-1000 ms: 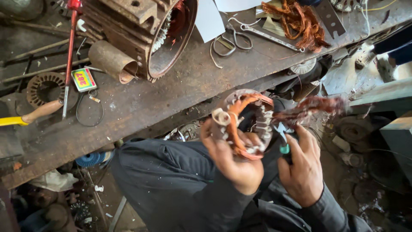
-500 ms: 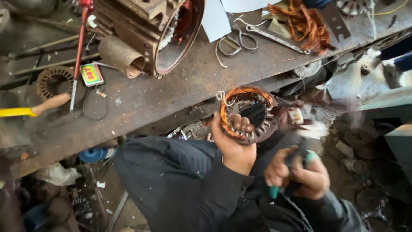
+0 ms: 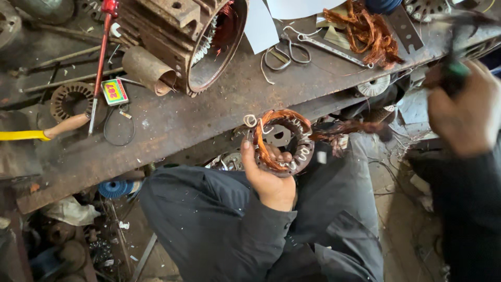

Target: The person sits on the floor and uses pliers to cut and pull copper wire from a circular motor stator. They repeatedly cut sections of the wire and pull them out by hand, gradually clearing the stator slots.

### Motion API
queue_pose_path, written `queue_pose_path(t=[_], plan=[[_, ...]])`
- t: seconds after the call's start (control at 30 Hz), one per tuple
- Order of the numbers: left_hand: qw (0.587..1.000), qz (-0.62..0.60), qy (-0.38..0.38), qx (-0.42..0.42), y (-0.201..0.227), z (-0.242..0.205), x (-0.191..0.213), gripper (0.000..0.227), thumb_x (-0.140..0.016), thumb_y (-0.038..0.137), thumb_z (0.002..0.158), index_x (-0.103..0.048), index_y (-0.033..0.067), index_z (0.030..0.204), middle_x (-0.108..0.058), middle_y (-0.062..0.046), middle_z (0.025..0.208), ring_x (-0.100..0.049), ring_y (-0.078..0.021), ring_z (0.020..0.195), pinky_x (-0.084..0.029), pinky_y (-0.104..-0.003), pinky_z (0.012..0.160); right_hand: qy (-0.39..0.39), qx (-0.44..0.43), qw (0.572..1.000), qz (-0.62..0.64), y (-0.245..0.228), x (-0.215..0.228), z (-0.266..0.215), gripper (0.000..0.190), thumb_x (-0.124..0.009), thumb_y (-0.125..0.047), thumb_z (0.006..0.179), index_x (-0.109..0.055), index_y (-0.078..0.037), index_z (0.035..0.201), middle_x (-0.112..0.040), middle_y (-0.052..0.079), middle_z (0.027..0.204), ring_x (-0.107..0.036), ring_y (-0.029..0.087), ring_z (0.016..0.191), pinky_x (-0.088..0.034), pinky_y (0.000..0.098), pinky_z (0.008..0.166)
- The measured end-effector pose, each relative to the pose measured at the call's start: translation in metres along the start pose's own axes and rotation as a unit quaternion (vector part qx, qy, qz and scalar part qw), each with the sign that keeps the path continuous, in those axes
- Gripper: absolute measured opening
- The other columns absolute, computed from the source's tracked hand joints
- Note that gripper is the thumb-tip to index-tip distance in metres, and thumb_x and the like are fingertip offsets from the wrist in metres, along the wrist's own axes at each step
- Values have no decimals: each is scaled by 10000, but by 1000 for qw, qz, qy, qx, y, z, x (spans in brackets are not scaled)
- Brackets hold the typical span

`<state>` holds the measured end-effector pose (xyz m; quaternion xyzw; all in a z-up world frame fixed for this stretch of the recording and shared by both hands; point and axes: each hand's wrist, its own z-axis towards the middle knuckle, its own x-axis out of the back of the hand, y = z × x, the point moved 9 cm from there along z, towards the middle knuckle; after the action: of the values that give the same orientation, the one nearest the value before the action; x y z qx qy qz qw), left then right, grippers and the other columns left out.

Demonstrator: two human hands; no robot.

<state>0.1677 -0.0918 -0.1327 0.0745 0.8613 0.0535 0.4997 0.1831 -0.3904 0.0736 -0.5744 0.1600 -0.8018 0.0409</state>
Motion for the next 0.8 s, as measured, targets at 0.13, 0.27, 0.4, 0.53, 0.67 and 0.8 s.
queue_pose_path(t=[0.13,0.27,0.4,0.53,0.67,0.8], plan=[[999,11,21,-27,7,-1,-1,296,-571,413,978,-630,155,1110,-540,19,682,-534,-121,595,-474,-316,520,-106,80,936,-326,20,-59,74,238,-754,-221,869,-763,-47,1030,-703,141,1069,-669,311,871,-503,516,874],[997,24,43,-53,14,-2,-1,297,-572,378,943,-630,173,1151,-631,19,792,-580,-123,647,-487,-320,519,-177,20,871,-457,50,-80,71,181,-709,-249,954,-787,-85,958,-705,127,983,-674,288,949,-482,518,934],[998,12,40,-36,12,-2,-2,337,-560,411,974,-651,153,1171,-591,15,745,-557,-111,632,-491,-313,532,-115,31,896,-428,47,-58,11,191,-627,-152,1094,-762,-76,982,-704,110,968,-670,276,987,-511,461,961],[999,-17,38,8,2,-3,4,387,-513,455,998,-659,133,1154,-571,16,700,-539,-113,612,-473,-304,533,-51,84,987,-127,-9,-53,-89,239,-643,-50,841,-701,27,1060,-668,180,1273,-667,369,1052,-513,432,961],[999,-41,4,-1,-3,-7,4,408,-507,496,1053,-619,107,1099,-507,9,631,-519,-128,594,-489,-322,555,-67,61,995,-30,-58,-78,-140,436,-619,-32,707,-689,47,1130,-617,222,1378,-602,394,1251,-466,475,1096],[1000,-14,-8,-27,-1,-22,-3,405,-504,454,1017,-617,132,1235,-518,8,661,-511,-116,601,-478,-331,554,-87,56,994,-32,-81,-91,-150,529,-654,-65,686,-645,50,1203,-535,261,1436,-500,434,1321,-382,499,1111]])
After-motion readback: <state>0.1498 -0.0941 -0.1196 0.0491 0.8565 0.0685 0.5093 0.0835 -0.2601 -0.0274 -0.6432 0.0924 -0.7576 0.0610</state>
